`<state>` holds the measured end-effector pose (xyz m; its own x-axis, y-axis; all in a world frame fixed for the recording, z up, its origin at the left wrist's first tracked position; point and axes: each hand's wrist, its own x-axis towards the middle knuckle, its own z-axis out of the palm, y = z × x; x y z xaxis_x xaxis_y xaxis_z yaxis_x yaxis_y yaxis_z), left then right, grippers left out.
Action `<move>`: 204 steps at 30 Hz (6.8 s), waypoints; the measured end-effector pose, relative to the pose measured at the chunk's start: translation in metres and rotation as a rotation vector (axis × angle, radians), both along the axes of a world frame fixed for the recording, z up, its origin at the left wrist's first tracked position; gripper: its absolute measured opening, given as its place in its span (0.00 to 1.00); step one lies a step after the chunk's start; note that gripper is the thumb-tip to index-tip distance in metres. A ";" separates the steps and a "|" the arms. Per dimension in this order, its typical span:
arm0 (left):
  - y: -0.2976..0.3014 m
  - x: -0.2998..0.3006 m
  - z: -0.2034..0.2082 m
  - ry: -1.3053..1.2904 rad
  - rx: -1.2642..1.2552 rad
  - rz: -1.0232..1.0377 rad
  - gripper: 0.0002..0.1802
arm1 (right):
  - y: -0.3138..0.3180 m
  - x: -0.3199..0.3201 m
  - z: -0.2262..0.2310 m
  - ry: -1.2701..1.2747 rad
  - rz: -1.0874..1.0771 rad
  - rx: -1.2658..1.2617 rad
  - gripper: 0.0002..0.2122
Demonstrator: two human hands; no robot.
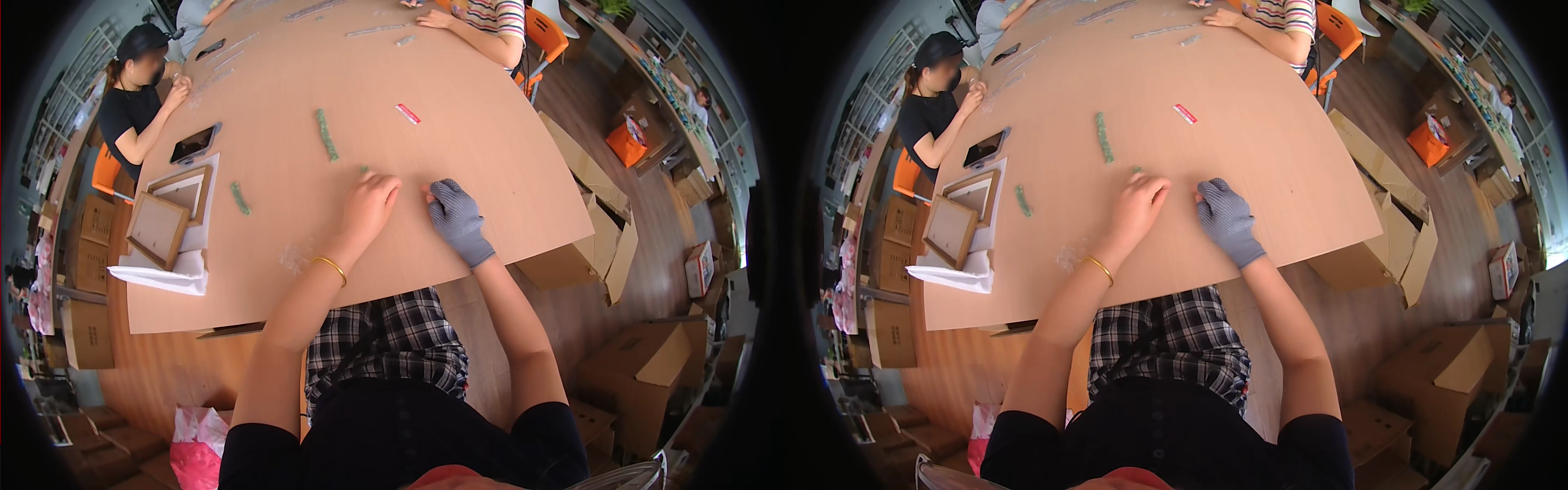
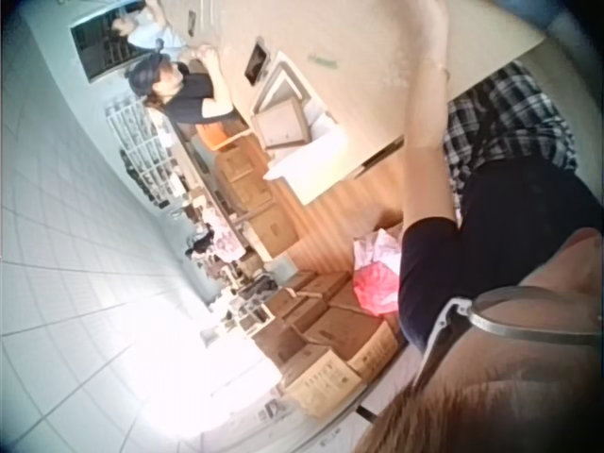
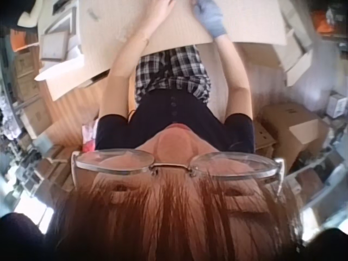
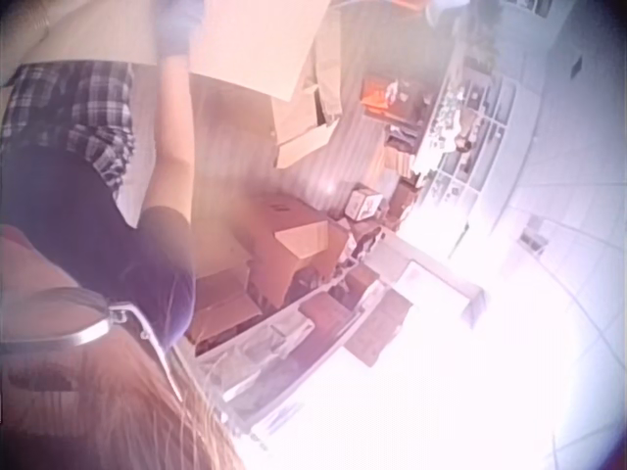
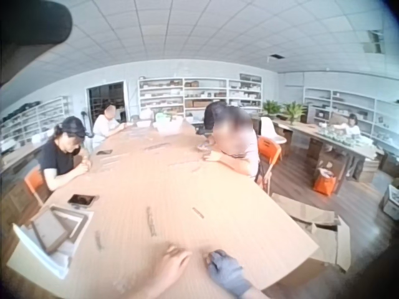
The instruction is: The person assembles small green plastic parts with white plastic inserts by hand at a workbench.
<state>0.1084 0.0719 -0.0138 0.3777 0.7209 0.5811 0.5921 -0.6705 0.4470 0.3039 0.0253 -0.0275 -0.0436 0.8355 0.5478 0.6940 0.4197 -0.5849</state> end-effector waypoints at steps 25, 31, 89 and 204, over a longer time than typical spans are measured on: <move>-0.077 -0.048 0.002 -0.196 -0.451 -0.016 0.08 | -0.026 -0.032 0.023 0.002 0.080 -0.239 0.05; -0.080 -0.045 0.004 -0.117 -0.442 -0.007 0.06 | -0.028 -0.042 0.016 0.082 0.157 -0.293 0.04; -0.084 -0.041 0.023 -0.004 -0.340 -0.095 0.12 | -0.039 -0.048 0.038 0.089 0.138 -0.414 0.12; -0.095 -0.046 0.015 0.083 -0.185 -0.222 0.16 | -0.050 -0.043 0.039 0.079 0.194 -0.352 0.10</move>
<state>0.0626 -0.0233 0.0008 0.5784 0.7066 0.4078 0.4801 -0.6989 0.5301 0.2614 -0.0250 0.0112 -0.1880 0.9529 0.2378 0.5690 0.3030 -0.7645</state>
